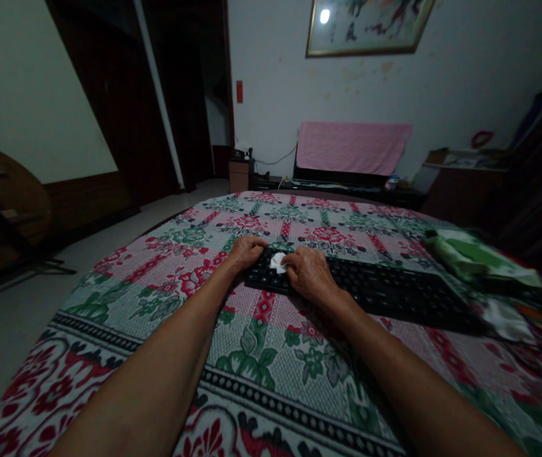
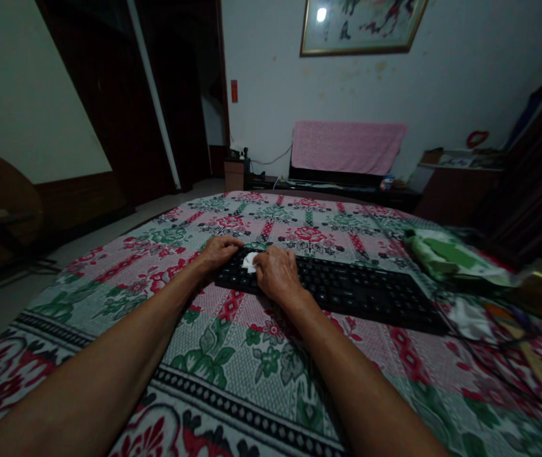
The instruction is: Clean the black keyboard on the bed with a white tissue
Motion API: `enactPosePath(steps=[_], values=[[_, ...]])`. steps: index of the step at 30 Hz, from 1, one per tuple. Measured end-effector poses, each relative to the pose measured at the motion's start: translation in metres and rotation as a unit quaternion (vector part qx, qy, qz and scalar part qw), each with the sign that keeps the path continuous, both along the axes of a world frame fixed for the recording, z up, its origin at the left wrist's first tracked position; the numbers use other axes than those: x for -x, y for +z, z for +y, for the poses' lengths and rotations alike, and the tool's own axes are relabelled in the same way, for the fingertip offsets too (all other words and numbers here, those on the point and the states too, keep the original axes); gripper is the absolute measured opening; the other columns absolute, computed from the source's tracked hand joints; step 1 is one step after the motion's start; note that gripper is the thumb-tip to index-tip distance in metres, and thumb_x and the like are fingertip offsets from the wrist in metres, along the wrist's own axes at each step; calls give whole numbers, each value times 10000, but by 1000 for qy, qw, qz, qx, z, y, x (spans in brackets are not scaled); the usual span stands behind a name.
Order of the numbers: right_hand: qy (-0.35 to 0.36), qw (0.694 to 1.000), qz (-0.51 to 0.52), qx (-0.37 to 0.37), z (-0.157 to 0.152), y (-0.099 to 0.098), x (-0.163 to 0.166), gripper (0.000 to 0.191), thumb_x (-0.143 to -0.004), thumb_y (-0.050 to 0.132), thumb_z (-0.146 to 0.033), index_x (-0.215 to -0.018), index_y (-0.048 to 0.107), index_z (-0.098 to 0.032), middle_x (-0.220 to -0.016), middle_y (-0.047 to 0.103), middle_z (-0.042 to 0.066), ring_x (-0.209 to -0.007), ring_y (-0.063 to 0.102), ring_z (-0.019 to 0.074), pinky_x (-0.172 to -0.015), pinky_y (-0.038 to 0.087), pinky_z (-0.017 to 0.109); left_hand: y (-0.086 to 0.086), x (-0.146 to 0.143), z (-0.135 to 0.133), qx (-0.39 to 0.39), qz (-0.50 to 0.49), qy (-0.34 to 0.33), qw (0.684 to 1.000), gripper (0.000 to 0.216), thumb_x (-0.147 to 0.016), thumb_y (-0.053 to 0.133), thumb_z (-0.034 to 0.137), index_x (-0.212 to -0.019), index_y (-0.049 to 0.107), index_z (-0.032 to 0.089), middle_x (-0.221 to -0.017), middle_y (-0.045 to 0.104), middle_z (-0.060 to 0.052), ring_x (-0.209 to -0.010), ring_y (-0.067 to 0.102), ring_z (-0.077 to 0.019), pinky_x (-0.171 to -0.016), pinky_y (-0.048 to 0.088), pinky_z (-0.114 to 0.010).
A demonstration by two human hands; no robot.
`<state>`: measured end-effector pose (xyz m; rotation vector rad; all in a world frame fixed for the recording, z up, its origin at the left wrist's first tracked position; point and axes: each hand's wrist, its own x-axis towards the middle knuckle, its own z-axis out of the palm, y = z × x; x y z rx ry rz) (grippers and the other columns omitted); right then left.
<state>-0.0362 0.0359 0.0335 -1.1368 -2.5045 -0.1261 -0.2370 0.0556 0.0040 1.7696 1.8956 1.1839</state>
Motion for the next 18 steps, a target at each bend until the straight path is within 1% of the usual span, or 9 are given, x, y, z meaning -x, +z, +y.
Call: enactPosePath(steps=[3, 7, 11, 15, 18], values=[[-25, 1000, 6, -4, 1, 3, -4, 260, -839, 475, -199, -971, 698, -215, -885, 592, 80, -859, 503, 203, -787, 303, 327, 0, 1, 0, -5, 2, -5, 1000, 329, -723, 492, 131, -926, 742, 193, -936, 728, -29, -886, 645, -164, -872, 482, -275], [-13, 1000, 13, -7, 4, 5, -2, 286, -866, 457, -208, -1044, 678, -246, -923, 590, 75, -879, 507, 199, -777, 303, 318, 3, 1, 0, -1, 18, -9, 1000, 332, -714, 497, 129, -926, 744, 192, -946, 728, -29, -902, 641, -172, -891, 474, -291], [6, 1000, -25, -2, 9, 7, 9, 290, -873, 451, -211, -1035, 685, -263, -924, 594, 80, -880, 514, 210, -751, 295, 325, 4, 2, 1, 6, 27, -8, 1000, 335, -719, 498, 121, -932, 745, 198, -968, 725, -22, -897, 641, -163, -891, 474, -276], [-9, 999, -38, 8, 15, 8, 17, 293, -856, 457, -209, -1022, 694, -255, -935, 602, 91, -902, 522, 222, -774, 300, 342, 3, 3, 1, 6, 25, -10, 1000, 337, -729, 497, 117, -942, 742, 206, -974, 724, -20, -892, 642, -161, -889, 478, -277], [-22, 999, -32, 18, 16, 8, 17, 301, -844, 459, -216, -1029, 695, -242, -963, 611, 101, -922, 529, 228, -794, 310, 350, 3, 3, 1, 8, 21, -10, 1000, 331, -732, 500, 113, -935, 741, 216, -973, 725, -13, -902, 639, -158, -892, 475, -275]])
